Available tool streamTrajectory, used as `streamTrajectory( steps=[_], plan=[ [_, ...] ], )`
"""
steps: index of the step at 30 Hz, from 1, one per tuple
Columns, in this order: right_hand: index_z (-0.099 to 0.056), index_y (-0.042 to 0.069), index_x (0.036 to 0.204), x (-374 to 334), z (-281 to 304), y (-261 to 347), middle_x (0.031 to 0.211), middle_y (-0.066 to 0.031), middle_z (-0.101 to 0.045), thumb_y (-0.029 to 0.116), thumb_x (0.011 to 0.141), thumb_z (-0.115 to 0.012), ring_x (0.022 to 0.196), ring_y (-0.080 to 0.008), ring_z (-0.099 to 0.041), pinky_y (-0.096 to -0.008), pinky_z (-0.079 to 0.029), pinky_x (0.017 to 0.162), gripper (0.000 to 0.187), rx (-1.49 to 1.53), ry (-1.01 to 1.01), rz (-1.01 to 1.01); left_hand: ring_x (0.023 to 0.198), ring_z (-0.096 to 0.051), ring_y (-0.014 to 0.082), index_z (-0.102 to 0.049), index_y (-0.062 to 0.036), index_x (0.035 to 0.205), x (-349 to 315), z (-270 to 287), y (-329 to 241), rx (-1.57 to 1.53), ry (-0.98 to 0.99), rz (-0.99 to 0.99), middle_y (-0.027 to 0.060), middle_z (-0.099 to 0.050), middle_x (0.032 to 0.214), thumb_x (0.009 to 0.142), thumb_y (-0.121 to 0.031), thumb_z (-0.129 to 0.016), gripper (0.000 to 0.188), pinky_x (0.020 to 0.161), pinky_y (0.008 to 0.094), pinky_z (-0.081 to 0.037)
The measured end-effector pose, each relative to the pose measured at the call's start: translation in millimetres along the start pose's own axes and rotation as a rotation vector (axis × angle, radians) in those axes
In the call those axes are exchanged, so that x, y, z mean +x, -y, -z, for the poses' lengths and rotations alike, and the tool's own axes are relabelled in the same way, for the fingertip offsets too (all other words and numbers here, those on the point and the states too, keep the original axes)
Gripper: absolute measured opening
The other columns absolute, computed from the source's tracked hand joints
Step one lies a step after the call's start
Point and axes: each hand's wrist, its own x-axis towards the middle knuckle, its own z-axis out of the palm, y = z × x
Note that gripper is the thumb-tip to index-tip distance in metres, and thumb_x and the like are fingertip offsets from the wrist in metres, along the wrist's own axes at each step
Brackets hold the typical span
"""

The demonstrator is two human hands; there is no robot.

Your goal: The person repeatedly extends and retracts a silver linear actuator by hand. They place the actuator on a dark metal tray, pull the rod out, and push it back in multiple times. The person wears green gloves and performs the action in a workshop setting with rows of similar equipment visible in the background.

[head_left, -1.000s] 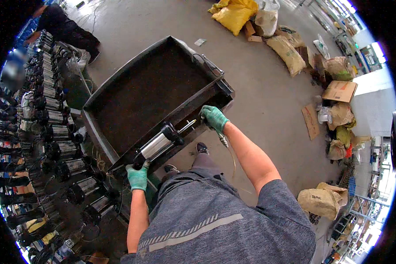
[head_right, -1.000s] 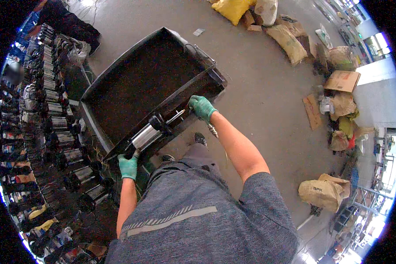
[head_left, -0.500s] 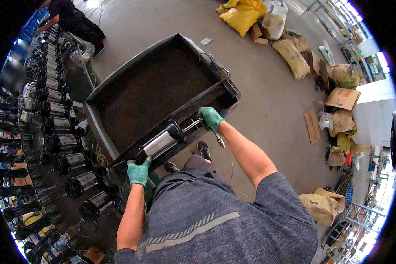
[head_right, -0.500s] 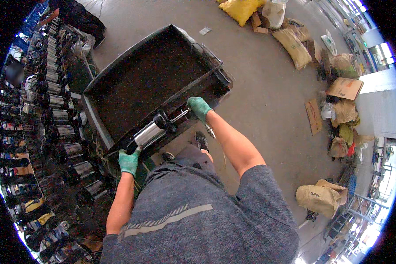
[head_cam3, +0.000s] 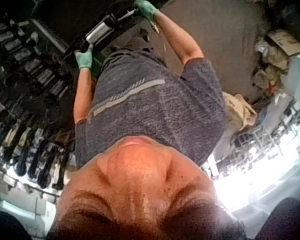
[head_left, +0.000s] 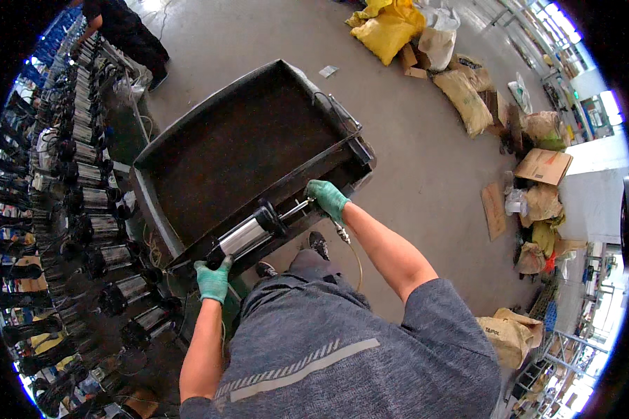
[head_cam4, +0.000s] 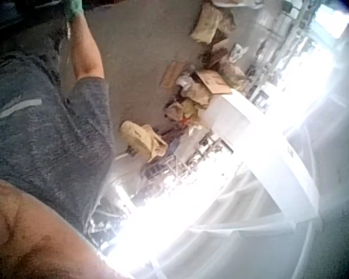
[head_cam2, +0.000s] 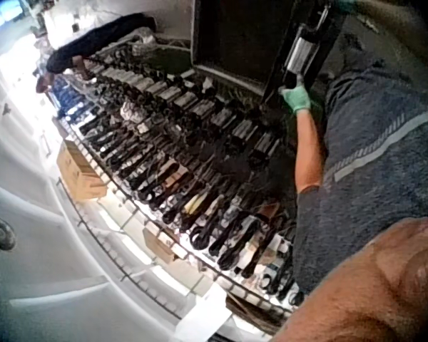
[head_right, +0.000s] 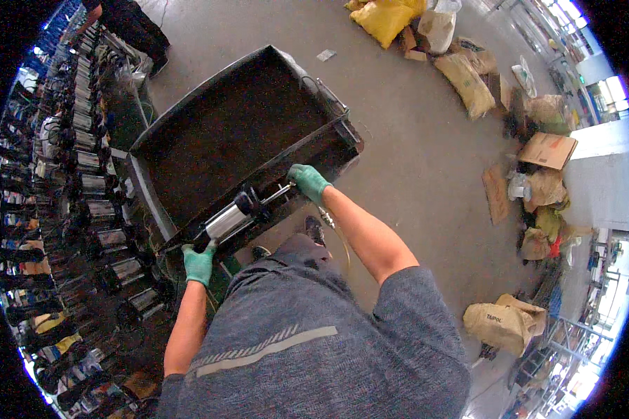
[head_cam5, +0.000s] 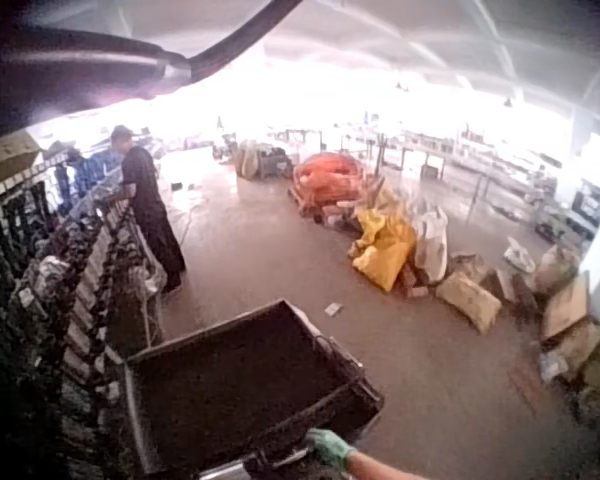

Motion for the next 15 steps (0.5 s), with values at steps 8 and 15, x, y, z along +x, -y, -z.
streamTrajectory(
  steps=[8,15],
  plan=[
    [-0.058,0.005,0.119,2.4,124.8,42.1,0.100,-0.0225,-0.071,0.019,0.095,-0.058,0.087,-0.0388,-0.070,-0.0481,-0.056,0.077,0.027,-0.919,-0.302,0.200,0.099,-0.065,0.0253,-0.053,0.0037,0.117,5.5,-14.1,28.1,-0.159,-0.037,-0.039,0.0168,-0.068,0.109,0.077,-0.027,-0.091,0.063,0.091,0.0372,-0.052],
    [-0.071,0.006,0.116,53.4,136.5,87.4,0.118,-0.0228,-0.071,0.019,0.098,-0.044,0.110,-0.0420,-0.068,-0.0521,-0.056,0.092,0.035,-1.558,-0.390,-0.082,0.102,-0.066,0.0275,-0.053,0.0041,0.124,-6.3,-8.3,-0.2,-0.133,-0.035,0.005,0.0178,-0.068,0.115,0.078,-0.025,-0.090,0.066,0.092,0.0383,-0.053]
  ],
)
